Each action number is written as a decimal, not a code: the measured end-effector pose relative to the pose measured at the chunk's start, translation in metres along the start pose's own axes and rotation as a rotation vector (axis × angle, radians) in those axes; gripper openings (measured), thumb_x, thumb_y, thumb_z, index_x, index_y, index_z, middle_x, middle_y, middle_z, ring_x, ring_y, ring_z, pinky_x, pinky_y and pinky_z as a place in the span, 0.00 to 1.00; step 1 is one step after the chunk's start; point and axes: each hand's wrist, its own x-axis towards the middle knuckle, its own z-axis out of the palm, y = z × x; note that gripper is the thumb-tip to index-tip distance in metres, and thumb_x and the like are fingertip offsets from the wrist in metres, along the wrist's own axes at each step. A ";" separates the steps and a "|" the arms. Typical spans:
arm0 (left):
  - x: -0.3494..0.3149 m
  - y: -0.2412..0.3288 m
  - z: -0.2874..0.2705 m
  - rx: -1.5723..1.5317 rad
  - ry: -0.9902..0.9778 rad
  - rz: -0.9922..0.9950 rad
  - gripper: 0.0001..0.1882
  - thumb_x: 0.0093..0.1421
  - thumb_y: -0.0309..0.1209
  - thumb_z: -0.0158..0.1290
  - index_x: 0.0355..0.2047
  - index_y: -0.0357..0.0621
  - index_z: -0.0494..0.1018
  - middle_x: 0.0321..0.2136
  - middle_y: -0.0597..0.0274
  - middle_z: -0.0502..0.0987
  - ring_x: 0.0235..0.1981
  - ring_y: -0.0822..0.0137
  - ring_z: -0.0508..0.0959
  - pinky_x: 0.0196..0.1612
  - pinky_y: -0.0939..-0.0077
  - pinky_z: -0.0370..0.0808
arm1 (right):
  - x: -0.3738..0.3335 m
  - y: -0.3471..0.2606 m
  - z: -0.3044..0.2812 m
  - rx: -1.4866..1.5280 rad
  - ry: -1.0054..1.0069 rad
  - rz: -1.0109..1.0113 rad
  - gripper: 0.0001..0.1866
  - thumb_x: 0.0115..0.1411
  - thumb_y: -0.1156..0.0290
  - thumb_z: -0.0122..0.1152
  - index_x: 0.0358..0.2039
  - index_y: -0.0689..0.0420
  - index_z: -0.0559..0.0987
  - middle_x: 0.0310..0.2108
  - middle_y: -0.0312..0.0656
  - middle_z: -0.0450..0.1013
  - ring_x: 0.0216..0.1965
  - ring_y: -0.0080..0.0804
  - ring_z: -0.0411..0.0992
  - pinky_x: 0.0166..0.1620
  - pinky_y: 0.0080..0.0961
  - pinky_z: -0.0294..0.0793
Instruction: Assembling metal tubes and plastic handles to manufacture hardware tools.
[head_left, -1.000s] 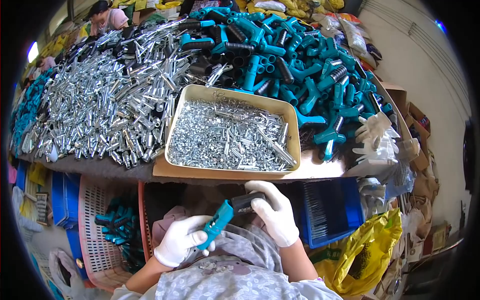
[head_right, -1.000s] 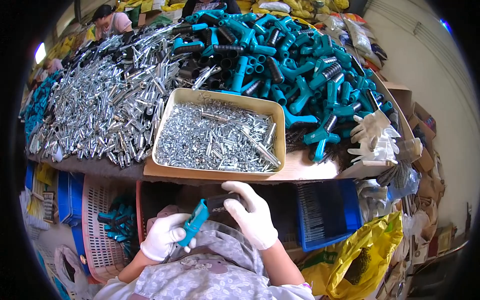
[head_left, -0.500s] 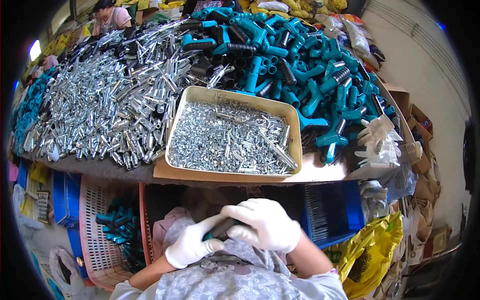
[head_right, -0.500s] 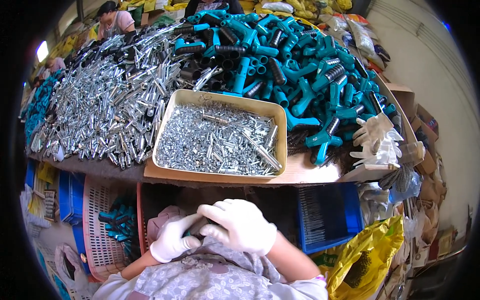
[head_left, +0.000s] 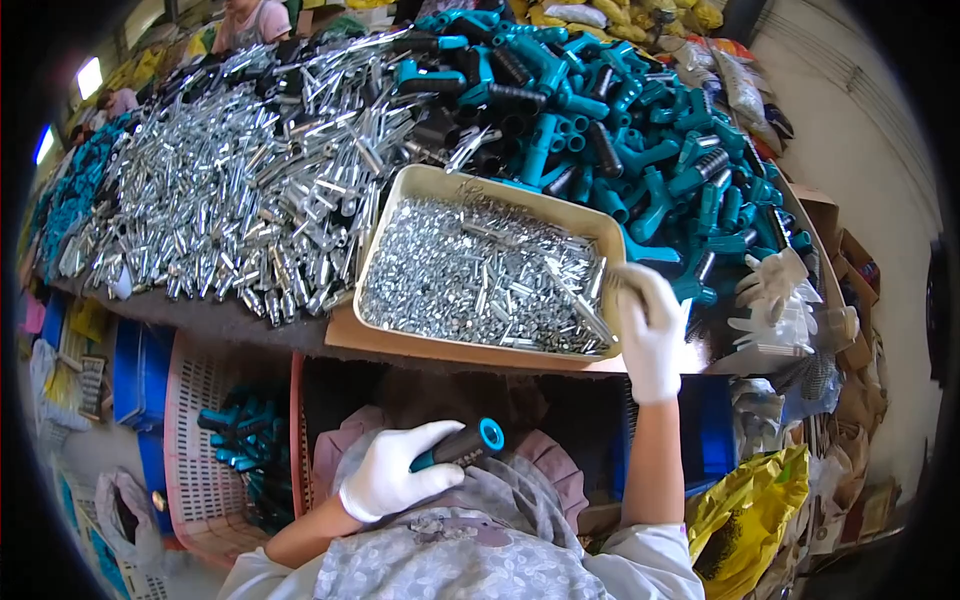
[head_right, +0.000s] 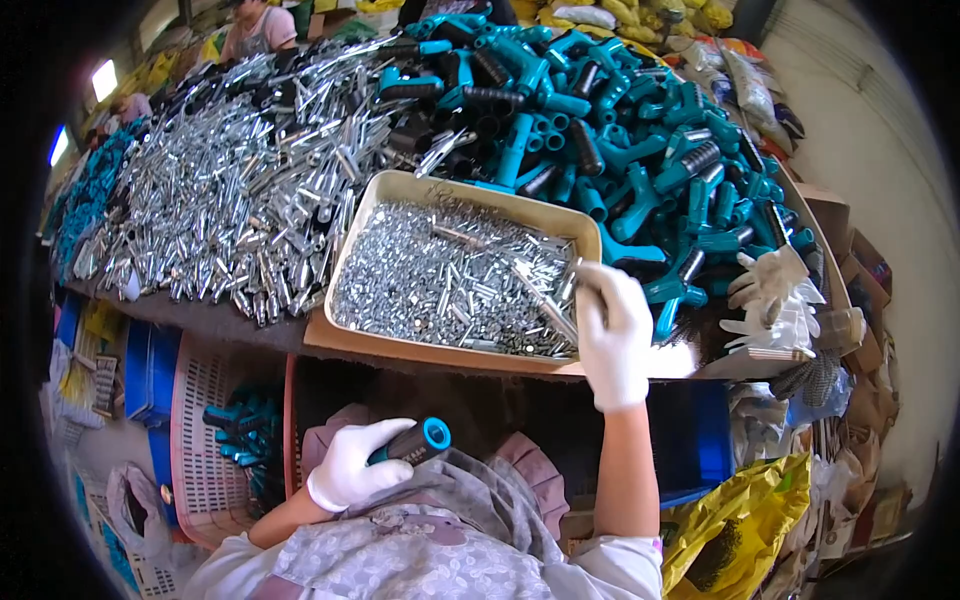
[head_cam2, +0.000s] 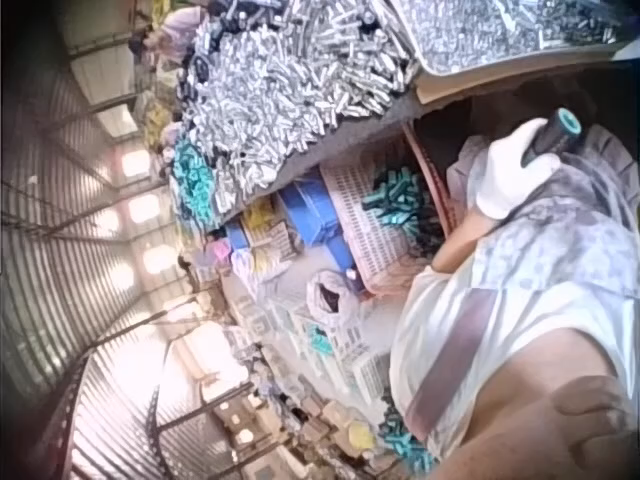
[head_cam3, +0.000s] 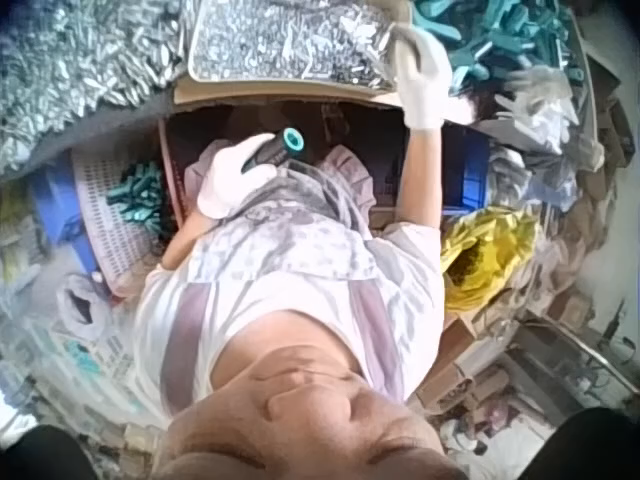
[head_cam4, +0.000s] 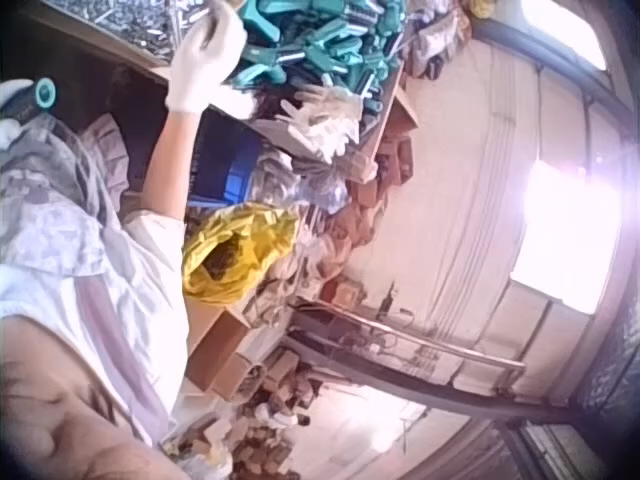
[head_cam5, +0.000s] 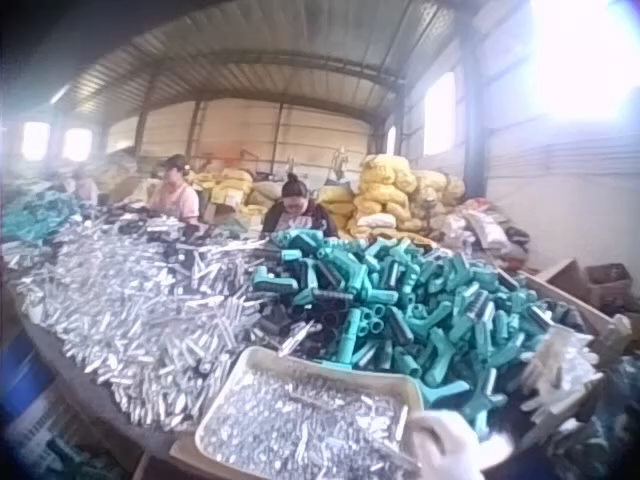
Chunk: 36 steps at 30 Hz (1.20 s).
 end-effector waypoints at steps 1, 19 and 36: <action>0.002 -0.004 0.000 0.002 -0.015 -0.015 0.26 0.56 0.36 0.63 0.52 0.36 0.73 0.31 0.48 0.81 0.30 0.61 0.83 0.38 0.72 0.76 | -0.016 -0.017 -0.006 0.236 -0.062 0.173 0.09 0.56 0.79 0.56 0.37 0.60 0.81 0.31 0.46 0.76 0.36 0.43 0.75 0.42 0.32 0.73; 0.014 0.011 0.003 0.279 -0.145 0.157 0.26 0.53 0.42 0.66 0.50 0.45 0.76 0.32 0.51 0.80 0.32 0.49 0.82 0.35 0.63 0.78 | -0.080 -0.091 -0.004 0.195 -0.509 -0.171 0.08 0.50 0.80 0.62 0.33 0.57 0.79 0.26 0.43 0.74 0.28 0.45 0.72 0.33 0.36 0.72; 0.002 0.008 0.009 0.070 -0.033 0.096 0.30 0.54 0.45 0.66 0.52 0.42 0.75 0.32 0.48 0.80 0.32 0.49 0.82 0.36 0.67 0.77 | 0.046 0.112 -0.095 -1.091 -0.465 -0.322 0.19 0.48 0.78 0.60 0.43 0.53 0.82 0.60 0.51 0.68 0.63 0.53 0.61 0.62 0.44 0.61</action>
